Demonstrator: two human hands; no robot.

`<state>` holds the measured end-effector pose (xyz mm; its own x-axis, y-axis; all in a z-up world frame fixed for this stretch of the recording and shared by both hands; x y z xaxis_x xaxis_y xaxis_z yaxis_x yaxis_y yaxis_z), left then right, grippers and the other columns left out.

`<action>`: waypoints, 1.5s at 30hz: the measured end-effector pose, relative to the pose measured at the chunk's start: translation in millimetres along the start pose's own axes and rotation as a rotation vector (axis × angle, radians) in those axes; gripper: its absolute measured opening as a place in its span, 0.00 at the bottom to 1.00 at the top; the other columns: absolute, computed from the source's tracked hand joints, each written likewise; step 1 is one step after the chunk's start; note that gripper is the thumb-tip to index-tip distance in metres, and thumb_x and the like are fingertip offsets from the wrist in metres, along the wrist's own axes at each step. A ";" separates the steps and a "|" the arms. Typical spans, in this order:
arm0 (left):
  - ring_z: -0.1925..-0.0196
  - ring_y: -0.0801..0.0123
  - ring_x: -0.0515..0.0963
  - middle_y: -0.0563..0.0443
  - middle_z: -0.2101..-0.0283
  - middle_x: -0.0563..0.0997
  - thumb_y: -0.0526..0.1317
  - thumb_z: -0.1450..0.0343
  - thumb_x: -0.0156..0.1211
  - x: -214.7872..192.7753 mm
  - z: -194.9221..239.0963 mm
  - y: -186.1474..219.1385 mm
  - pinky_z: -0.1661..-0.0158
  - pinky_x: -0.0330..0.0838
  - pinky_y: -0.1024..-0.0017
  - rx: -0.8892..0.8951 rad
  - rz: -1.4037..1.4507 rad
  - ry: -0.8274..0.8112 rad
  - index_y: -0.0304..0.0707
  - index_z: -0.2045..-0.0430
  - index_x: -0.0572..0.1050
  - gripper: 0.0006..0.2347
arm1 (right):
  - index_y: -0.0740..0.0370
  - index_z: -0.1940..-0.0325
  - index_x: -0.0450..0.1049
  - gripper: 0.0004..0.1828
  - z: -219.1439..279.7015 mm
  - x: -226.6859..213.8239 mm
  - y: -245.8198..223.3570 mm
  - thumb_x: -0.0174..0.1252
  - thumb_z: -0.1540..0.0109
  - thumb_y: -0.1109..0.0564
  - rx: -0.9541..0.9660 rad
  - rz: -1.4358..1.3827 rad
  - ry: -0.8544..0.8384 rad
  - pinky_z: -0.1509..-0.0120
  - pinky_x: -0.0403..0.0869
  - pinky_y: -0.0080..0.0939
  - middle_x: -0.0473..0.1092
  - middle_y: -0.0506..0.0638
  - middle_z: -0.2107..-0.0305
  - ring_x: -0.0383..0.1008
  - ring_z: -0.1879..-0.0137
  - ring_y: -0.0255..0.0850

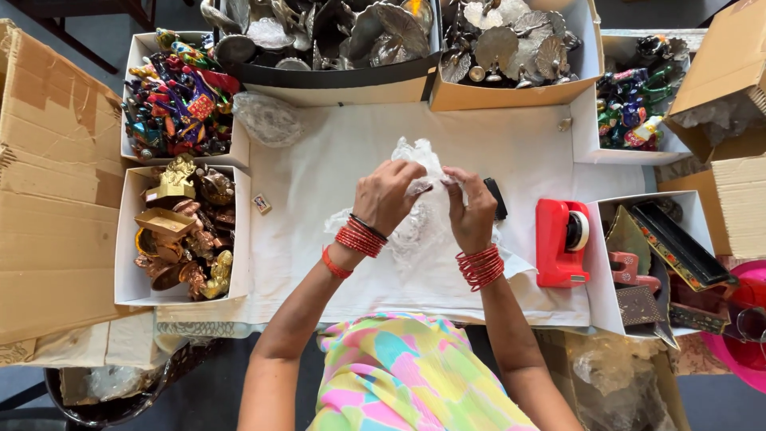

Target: The person wipes a small silver figurine with a white cloth, then wraps it in a sheet of bubble wrap. The person folds the bubble wrap around the figurine and secures it with a piece of tape.

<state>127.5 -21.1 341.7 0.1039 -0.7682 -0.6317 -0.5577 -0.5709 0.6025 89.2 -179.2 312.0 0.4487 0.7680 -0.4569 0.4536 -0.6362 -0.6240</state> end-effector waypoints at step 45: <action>0.77 0.85 0.68 0.56 0.61 0.79 0.39 0.22 0.53 -10.3 15.7 -20.0 0.77 0.66 0.83 -0.307 0.904 -0.229 0.35 0.54 0.69 0.07 | 0.57 0.21 0.54 0.41 4.7 15.0 30.0 0.55 0.33 0.38 0.362 -0.608 -0.191 0.18 0.56 0.49 0.56 0.58 0.26 0.54 0.20 0.49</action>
<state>124.7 2.8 328.6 -0.4366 -0.8969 0.0702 -0.1066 0.1291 0.9859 105.9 -186.3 283.5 0.0418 0.9981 -0.0445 0.2825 -0.0546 -0.9577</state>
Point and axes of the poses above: each hand's wrist, its own z-axis away from the middle knuckle, its own x-axis out of the palm, y = z × x, the point moved 10 cm from there along -z, towards the middle knuckle
